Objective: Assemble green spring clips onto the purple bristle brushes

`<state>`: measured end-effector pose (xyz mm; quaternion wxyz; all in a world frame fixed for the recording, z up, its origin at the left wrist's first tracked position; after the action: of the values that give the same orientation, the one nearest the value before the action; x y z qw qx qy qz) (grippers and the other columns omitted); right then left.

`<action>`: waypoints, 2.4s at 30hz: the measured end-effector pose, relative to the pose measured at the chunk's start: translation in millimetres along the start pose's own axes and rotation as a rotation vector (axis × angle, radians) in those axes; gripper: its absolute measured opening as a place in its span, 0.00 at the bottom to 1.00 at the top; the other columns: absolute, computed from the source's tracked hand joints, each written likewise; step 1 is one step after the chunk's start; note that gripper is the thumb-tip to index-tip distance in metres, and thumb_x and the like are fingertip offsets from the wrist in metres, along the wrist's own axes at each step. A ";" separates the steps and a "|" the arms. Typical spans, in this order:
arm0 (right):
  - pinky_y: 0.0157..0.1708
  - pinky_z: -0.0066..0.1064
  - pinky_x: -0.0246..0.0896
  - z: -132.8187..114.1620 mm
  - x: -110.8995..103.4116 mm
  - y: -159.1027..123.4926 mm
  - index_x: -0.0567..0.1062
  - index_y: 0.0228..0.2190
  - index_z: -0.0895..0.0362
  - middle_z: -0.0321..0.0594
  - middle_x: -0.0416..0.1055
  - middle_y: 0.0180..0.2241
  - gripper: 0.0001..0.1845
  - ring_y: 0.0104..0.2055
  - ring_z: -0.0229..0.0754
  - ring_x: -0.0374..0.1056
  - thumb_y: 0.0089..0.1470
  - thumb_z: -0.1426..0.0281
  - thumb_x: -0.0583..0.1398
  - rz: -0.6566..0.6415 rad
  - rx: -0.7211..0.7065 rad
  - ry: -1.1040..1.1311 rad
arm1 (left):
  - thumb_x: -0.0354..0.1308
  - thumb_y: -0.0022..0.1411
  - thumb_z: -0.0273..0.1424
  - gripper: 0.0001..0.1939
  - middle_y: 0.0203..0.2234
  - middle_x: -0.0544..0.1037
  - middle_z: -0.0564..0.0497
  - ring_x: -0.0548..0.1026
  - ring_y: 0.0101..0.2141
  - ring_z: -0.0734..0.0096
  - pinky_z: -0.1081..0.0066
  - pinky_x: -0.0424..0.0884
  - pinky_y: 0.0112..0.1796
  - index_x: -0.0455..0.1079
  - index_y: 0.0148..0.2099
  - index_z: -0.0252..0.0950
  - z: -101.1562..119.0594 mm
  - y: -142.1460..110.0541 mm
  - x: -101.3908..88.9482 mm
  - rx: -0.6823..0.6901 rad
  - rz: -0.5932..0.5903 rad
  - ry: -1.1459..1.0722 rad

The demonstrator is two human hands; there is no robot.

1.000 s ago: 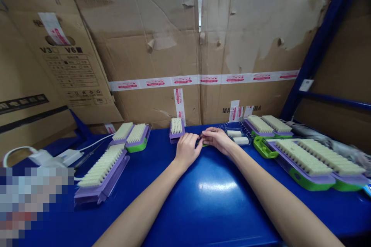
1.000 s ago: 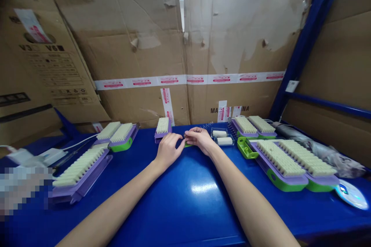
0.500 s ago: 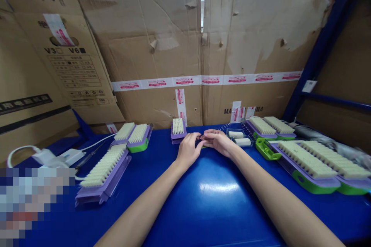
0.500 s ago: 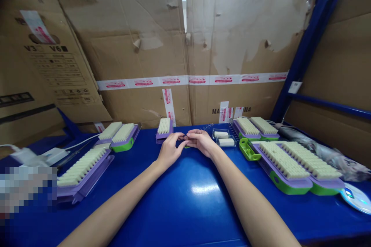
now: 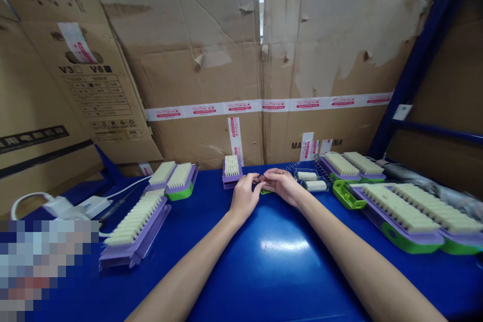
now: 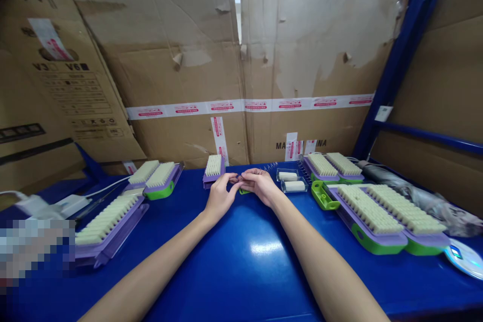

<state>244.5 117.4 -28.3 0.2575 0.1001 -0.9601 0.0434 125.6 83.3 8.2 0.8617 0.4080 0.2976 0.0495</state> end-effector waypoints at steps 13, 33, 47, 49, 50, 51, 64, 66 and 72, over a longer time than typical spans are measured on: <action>0.28 0.28 0.65 -0.4 1.6 -2.2 0.72 0.25 0.57 0.34 0.71 0.22 0.12 0.24 0.34 0.66 0.35 0.70 0.68 -0.028 -0.009 -0.089 | 0.62 0.51 0.36 0.11 0.23 0.74 0.52 0.74 0.26 0.71 0.71 0.69 0.30 0.64 0.30 0.36 -10.1 1.7 9.1 -0.251 -0.110 -0.254; 0.29 0.27 0.63 -6.2 21.7 -12.6 0.69 0.25 0.58 0.34 0.71 0.21 0.14 0.25 0.36 0.69 0.39 0.67 0.68 -0.281 0.002 -0.187 | 0.61 0.51 0.45 0.19 0.21 0.75 0.51 0.73 0.23 0.76 0.73 0.68 0.30 0.66 0.30 0.32 -23.3 -4.6 35.1 -0.648 -0.395 -0.921; 0.19 0.22 0.63 2.4 4.3 -6.4 0.71 0.24 0.58 0.32 0.68 0.20 0.15 0.21 0.32 0.64 0.34 0.66 0.70 -0.103 -0.001 -0.393 | 0.63 0.47 0.33 0.15 0.20 0.71 0.57 0.69 0.22 0.77 0.75 0.64 0.26 0.59 0.31 0.36 -10.1 -1.0 22.2 -0.361 -0.264 -0.512; 0.20 0.23 0.65 0.4 4.1 -6.0 0.72 0.24 0.57 0.33 0.69 0.21 0.14 0.23 0.33 0.65 0.35 0.67 0.69 -0.090 -0.018 -0.395 | 0.62 0.47 0.32 0.13 0.20 0.70 0.57 0.70 0.23 0.76 0.75 0.65 0.27 0.60 0.31 0.36 -8.5 0.7 18.8 -0.324 -0.228 -0.454; 0.21 0.24 0.65 -1.0 4.3 -6.0 0.72 0.25 0.57 0.33 0.69 0.22 0.14 0.23 0.33 0.65 0.35 0.67 0.69 -0.083 -0.029 -0.391 | 0.62 0.48 0.32 0.13 0.20 0.70 0.57 0.70 0.24 0.76 0.75 0.66 0.27 0.60 0.31 0.36 -8.0 1.5 17.5 -0.310 -0.213 -0.433; 0.22 0.24 0.66 -2.3 4.8 -6.0 0.72 0.25 0.57 0.33 0.69 0.22 0.13 0.24 0.33 0.65 0.35 0.67 0.68 -0.077 -0.039 -0.387 | 0.62 0.48 0.31 0.12 0.20 0.70 0.57 0.70 0.24 0.76 0.75 0.66 0.27 0.60 0.31 0.36 -7.7 2.0 16.4 -0.299 -0.203 -0.417; 0.21 0.27 0.65 -17.7 -0.3 -5.0 0.70 0.17 0.56 0.32 0.68 0.16 0.03 0.19 0.35 0.64 0.33 0.75 0.59 0.152 -0.196 -0.466 | 0.58 0.53 0.30 0.11 0.26 0.71 0.54 0.71 0.28 0.74 0.72 0.69 0.33 0.62 0.39 0.37 -3.6 1.7 10.5 -0.131 -0.121 -0.210; 0.20 0.27 0.64 -21.1 -6.7 -3.4 0.70 0.17 0.56 0.32 0.69 0.15 0.03 0.18 0.35 0.64 0.33 0.75 0.59 0.163 -0.223 -0.461 | 0.60 0.51 0.30 0.16 0.30 0.72 0.52 0.72 0.32 0.70 0.68 0.70 0.36 0.61 0.42 0.37 -7.1 0.6 11.2 -0.124 -0.116 -0.121; 0.19 0.26 0.62 -30.1 -21.3 1.1 0.70 0.19 0.57 0.32 0.68 0.15 0.04 0.18 0.35 0.65 0.34 0.73 0.61 0.167 -0.299 -0.520 | 0.59 0.54 0.28 0.14 0.38 0.74 0.45 0.71 0.41 0.59 0.59 0.68 0.43 0.67 0.45 0.37 -0.4 -5.1 26.7 0.034 -0.300 0.144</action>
<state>277.0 126.1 -13.0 0.0105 -0.0102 -0.9944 -0.1043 146.4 89.0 -8.3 0.8288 0.3687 0.4171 -0.0558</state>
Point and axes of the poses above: each hand's wrist, its own y-axis towards the middle knuckle, its own x-axis out of the palm, z = x × y, the point moved 8 cm from there along y, towards the middle knuckle
